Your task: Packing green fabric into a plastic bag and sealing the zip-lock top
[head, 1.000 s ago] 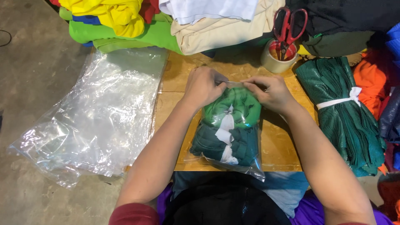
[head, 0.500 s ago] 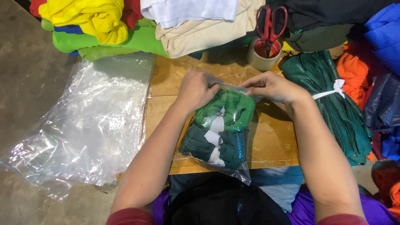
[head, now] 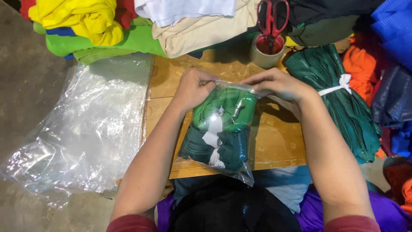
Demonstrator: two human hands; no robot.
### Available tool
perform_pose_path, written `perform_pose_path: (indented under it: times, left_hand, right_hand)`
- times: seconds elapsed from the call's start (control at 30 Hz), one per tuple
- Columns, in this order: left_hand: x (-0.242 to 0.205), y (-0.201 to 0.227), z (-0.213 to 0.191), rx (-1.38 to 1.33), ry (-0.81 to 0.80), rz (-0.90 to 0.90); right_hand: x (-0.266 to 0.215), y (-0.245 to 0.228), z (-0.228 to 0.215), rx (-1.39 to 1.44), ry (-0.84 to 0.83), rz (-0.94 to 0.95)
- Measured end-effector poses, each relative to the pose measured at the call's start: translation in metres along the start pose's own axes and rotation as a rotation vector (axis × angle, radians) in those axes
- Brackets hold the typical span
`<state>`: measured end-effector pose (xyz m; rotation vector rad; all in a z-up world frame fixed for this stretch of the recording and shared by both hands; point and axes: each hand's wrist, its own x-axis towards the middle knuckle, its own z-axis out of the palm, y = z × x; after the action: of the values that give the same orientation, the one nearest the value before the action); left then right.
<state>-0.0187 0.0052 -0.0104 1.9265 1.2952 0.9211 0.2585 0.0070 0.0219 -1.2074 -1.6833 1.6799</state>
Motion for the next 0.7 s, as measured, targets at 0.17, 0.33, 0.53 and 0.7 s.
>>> perform_pose_path:
  times: [0.17,0.33,0.53,0.7]
  left_hand:
    - [0.002,-0.006,0.002,-0.032,0.048,-0.024]
    - [0.003,-0.01,-0.002,-0.04,0.122,-0.006]
    - [0.003,-0.019,0.007,0.006,0.214,0.07]
    - [0.002,-0.02,0.005,0.047,0.249,0.08]
  right_hand:
    - [-0.001,-0.009,0.007,-0.025,-0.006,-0.079]
    - [-0.003,-0.013,0.025,-0.342,0.089,-0.334]
    - [-0.008,-0.016,0.03,-0.398,0.166,-0.266]
    - [-0.008,-0.033,0.037,-0.208,0.018,-0.184]
